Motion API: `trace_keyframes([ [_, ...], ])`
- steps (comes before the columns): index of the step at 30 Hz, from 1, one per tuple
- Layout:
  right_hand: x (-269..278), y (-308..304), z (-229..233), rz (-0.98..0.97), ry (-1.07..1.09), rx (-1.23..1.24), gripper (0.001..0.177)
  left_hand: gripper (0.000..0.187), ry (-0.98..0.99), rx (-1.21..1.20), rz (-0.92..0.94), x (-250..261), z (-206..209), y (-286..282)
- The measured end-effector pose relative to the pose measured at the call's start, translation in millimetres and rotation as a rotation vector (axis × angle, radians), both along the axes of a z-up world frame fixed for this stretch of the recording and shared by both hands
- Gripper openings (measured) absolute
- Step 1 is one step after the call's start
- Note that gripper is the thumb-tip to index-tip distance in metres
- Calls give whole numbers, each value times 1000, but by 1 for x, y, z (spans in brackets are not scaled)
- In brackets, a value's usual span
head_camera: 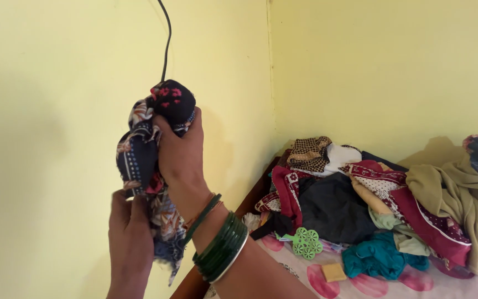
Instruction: The person cleans the cables, back panel of a television, and a nearby electrical switch plate using a cloth.
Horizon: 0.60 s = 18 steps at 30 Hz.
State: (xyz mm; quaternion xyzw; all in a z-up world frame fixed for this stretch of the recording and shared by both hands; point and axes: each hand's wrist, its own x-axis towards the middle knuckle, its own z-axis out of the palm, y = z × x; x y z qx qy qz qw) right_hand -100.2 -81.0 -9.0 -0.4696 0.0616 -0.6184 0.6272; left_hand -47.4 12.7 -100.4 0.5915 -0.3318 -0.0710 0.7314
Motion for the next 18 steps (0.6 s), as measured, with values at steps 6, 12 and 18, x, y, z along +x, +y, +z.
trace_keyframes([
  [6,-16,24,-11,-101,283,-129,41,23,-387,-56,198,-2,26,0],
  [12,-18,19,-10,-99,227,-50,42,34,-40,-97,-137,1,23,-8],
  [18,-10,0,14,-253,181,-30,44,39,-177,-39,-144,-5,-19,-4],
])
